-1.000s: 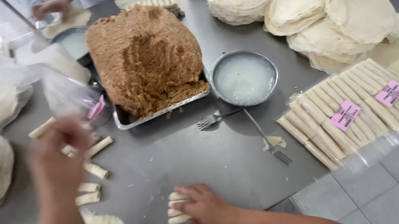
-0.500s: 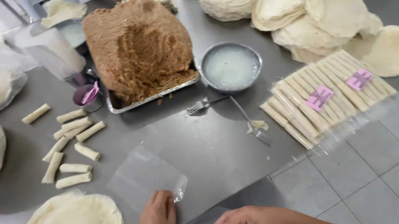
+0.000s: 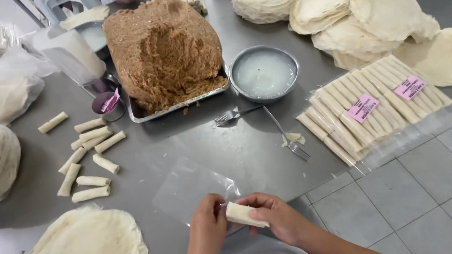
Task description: The person places several spring rolls into a plastic bag, applies a pink label to the bag, and then takes a wrapper from a stack to wrap filling into a new roll.
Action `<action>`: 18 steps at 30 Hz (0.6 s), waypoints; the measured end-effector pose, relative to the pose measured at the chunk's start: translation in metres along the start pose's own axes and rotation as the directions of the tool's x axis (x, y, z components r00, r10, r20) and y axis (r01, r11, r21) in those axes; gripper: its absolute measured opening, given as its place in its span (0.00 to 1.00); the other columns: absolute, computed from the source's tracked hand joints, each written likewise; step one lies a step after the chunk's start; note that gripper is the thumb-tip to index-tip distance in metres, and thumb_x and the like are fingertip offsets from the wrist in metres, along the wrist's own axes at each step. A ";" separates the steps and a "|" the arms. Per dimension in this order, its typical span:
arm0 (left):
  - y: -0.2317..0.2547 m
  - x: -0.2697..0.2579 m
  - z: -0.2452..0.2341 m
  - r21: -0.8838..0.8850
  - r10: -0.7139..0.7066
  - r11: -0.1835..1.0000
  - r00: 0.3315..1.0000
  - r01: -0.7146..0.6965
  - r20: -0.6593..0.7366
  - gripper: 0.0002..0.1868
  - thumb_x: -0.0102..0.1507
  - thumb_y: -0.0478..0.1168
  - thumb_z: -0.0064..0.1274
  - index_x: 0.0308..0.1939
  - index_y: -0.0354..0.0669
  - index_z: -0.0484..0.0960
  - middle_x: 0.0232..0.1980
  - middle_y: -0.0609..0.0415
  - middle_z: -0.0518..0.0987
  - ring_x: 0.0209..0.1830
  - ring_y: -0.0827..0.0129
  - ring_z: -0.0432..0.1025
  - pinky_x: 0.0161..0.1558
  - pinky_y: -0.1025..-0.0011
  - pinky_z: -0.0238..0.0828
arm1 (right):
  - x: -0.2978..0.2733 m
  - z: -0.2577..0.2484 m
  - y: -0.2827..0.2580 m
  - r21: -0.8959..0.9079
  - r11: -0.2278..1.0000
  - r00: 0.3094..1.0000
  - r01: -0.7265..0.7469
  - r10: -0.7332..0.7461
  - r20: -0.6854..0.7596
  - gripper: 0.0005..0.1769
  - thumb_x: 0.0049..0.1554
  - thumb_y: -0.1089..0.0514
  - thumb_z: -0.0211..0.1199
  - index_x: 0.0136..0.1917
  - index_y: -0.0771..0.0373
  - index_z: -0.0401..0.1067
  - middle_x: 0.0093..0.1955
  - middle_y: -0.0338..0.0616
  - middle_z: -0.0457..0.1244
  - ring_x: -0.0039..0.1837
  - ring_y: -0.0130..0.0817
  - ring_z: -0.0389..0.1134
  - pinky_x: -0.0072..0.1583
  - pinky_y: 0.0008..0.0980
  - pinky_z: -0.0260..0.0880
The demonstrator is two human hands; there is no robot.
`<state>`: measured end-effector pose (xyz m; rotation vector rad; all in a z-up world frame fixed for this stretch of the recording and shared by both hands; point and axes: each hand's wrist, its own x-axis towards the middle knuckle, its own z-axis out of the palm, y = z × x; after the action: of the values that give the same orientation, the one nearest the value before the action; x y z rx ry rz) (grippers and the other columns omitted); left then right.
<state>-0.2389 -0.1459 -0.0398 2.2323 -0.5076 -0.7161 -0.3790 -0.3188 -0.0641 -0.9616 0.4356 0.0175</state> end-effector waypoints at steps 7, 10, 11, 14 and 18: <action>0.023 -0.013 -0.004 0.093 0.387 0.922 0.900 -0.376 -0.201 0.03 0.70 0.36 0.55 0.43 0.51 0.80 0.43 0.59 0.78 0.32 0.63 0.71 0.36 0.63 0.67 | -0.007 0.012 -0.003 -0.194 0.973 0.966 -0.129 0.078 -0.248 0.22 0.63 0.64 0.70 0.69 0.57 0.88 0.56 0.37 0.77 0.56 0.25 0.74 0.58 0.31 0.79; 0.027 -0.013 0.009 0.349 0.707 0.707 0.605 -0.615 -0.366 0.04 0.70 0.36 0.55 0.46 0.42 0.85 0.45 0.49 0.79 0.39 0.52 0.75 0.36 0.55 0.72 | -0.010 0.018 -0.018 0.393 0.905 0.957 -0.160 0.239 -0.162 0.18 0.65 0.59 0.64 0.66 0.69 0.75 0.55 0.71 0.72 0.55 0.69 0.77 0.42 0.49 0.77; 0.031 -0.013 0.010 0.358 0.731 0.681 0.560 -0.639 -0.390 0.02 0.69 0.34 0.55 0.44 0.44 0.83 0.42 0.52 0.78 0.35 0.54 0.73 0.34 0.57 0.70 | -0.012 0.023 -0.020 0.375 0.917 0.968 -0.134 0.202 -0.147 0.17 0.65 0.55 0.64 0.62 0.69 0.77 0.52 0.63 0.71 0.52 0.59 0.75 0.44 0.49 0.78; 0.038 -0.015 0.014 0.377 0.795 0.599 0.468 -0.707 -0.386 0.05 0.67 0.31 0.50 0.42 0.45 0.80 0.41 0.52 0.77 0.33 0.55 0.70 0.36 0.58 0.66 | -0.004 0.036 -0.018 0.324 0.939 0.972 -0.119 0.176 -0.153 0.12 0.66 0.55 0.65 0.55 0.66 0.79 0.48 0.52 0.71 0.50 0.44 0.73 0.50 0.46 0.75; 0.010 -0.012 0.018 0.462 0.822 0.569 0.472 -0.681 -0.317 0.05 0.71 0.32 0.51 0.42 0.47 0.78 0.41 0.52 0.74 0.36 0.53 0.69 0.39 0.58 0.67 | 0.018 0.014 0.002 0.482 0.857 0.961 -0.183 0.259 -0.096 0.25 0.65 0.46 0.61 0.66 0.65 0.79 0.56 0.50 0.75 0.55 0.42 0.75 0.57 0.48 0.76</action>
<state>-0.2614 -0.1556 -0.0387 1.9785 -1.2760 0.4556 -0.3584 -0.3098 -0.0656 -0.4288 0.6620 0.0431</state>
